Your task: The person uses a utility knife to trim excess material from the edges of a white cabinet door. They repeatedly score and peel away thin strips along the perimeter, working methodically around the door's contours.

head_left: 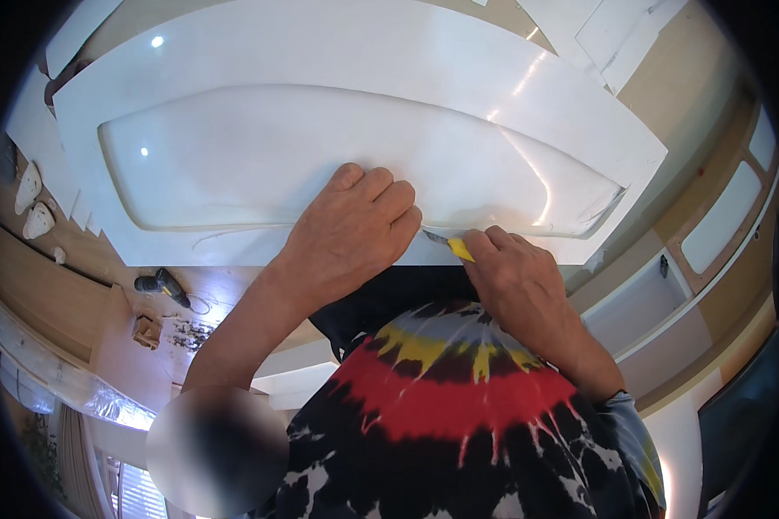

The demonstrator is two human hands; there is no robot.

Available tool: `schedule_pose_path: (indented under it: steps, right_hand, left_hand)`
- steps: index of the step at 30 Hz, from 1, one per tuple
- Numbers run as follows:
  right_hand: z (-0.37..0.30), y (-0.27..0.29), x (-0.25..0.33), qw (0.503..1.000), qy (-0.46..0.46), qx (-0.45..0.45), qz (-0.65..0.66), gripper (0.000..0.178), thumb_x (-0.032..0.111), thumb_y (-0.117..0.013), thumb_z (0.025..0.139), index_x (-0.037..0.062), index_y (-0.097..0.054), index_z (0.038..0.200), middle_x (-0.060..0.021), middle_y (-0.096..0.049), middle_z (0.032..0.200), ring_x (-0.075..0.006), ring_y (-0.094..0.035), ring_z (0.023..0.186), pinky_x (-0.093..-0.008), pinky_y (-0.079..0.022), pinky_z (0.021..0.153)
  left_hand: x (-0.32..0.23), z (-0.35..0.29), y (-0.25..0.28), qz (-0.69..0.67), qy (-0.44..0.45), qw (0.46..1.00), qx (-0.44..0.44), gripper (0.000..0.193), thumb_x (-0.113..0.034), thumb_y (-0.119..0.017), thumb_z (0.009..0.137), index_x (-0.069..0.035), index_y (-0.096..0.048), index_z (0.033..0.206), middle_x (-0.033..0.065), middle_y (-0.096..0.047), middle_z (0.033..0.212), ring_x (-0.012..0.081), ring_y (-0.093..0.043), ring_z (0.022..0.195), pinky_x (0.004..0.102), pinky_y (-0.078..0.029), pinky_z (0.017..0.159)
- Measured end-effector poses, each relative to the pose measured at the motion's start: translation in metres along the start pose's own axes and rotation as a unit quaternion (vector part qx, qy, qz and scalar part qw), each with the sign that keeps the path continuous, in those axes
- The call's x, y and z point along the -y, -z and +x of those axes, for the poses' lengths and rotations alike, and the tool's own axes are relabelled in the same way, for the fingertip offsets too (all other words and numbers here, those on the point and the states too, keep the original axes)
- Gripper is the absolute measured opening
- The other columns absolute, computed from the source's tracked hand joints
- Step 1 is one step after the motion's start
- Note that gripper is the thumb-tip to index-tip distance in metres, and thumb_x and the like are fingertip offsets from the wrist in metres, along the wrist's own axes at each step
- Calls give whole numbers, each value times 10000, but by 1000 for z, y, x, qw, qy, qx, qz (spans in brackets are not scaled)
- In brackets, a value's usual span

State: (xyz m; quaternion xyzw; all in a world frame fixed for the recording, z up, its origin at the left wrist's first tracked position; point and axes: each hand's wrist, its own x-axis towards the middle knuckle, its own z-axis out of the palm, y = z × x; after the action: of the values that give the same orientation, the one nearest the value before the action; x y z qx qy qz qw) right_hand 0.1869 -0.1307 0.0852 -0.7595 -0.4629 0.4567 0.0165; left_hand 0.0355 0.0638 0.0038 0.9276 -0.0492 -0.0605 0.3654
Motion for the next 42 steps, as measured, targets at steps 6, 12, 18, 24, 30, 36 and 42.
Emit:
schedule_pose_path:
  steps: [6, 12, 18, 24, 30, 36, 42]
  right_hand:
    - [3, 9, -3, 999, 7, 45, -30, 81, 63, -645, 941, 19, -582, 969, -150, -660, 901, -345, -707, 828, -453, -561, 700]
    - [4, 17, 4, 994, 9, 81, -66, 136, 24, -643, 899, 15, -568, 1012, -152, -665, 901, -336, -718, 834, -436, -575, 706]
    - [7, 19, 8, 989, 8, 104, -103, 156, 25, -657, 887, 14, -556, 1005, -152, -670, 898, -312, -725, 825, -408, -589, 699]
    - [13, 24, 13, 985, 18, 119, -127, 185, 9, -683, 862, 16, -555, 996, -153, -674, 890, -306, -730, 796, -400, -595, 685]
    - [13, 20, 10, 984, 18, 120, -129, 191, 4, -694, 865, 15, -555, 995, -158, -675, 895, -314, -738, 799, -396, -604, 685]
    - [18, 15, 7, 983, 26, 117, -140, 191, 0, -686, 874, 17, -549, 1007, -165, -680, 909, -319, -748, 813, -390, -607, 693]
    - [13, 15, -2, 988, 34, 117, -96, 145, -7, -642, 900, 5, -549, 1011, -186, -678, 911, -340, -742, 811, -413, -602, 700]
  left_hand:
    - [7, 2, -4, 20, -58, 998, -15, 197, -169, -707, 833, -106, -724, 1019, 11, -620, 964, 203, -605, 941, 379, -468, 885]
    - [8, 4, -6, 1, -55, 998, -5, 210, -157, -702, 827, -86, -719, 1024, 18, -604, 937, 209, -602, 935, 372, -459, 866]
    - [-7, 3, -14, 1, 14, 999, -47, 209, -123, -685, 825, -73, -707, 1027, 47, -589, 976, 239, -589, 970, 414, -437, 890]
    - [-11, 1, -18, -3, 42, 997, -62, 208, -100, -677, 822, -80, -716, 1026, 45, -588, 991, 242, -582, 975, 426, -423, 893]
    - [-12, -2, -26, 3, 46, 996, -77, 209, -91, -678, 826, -91, -725, 1029, 40, -599, 1005, 235, -590, 970, 431, -419, 898]
    - [-12, 0, -30, 11, 57, 994, -98, 215, -100, -683, 840, -104, -729, 1050, 33, -606, 1014, 233, -592, 965, 431, -416, 907]
    - [-13, 1, -26, -18, 71, 993, -90, 226, -89, -682, 839, -106, -727, 1060, 28, -606, 1023, 231, -593, 975, 427, -413, 923]
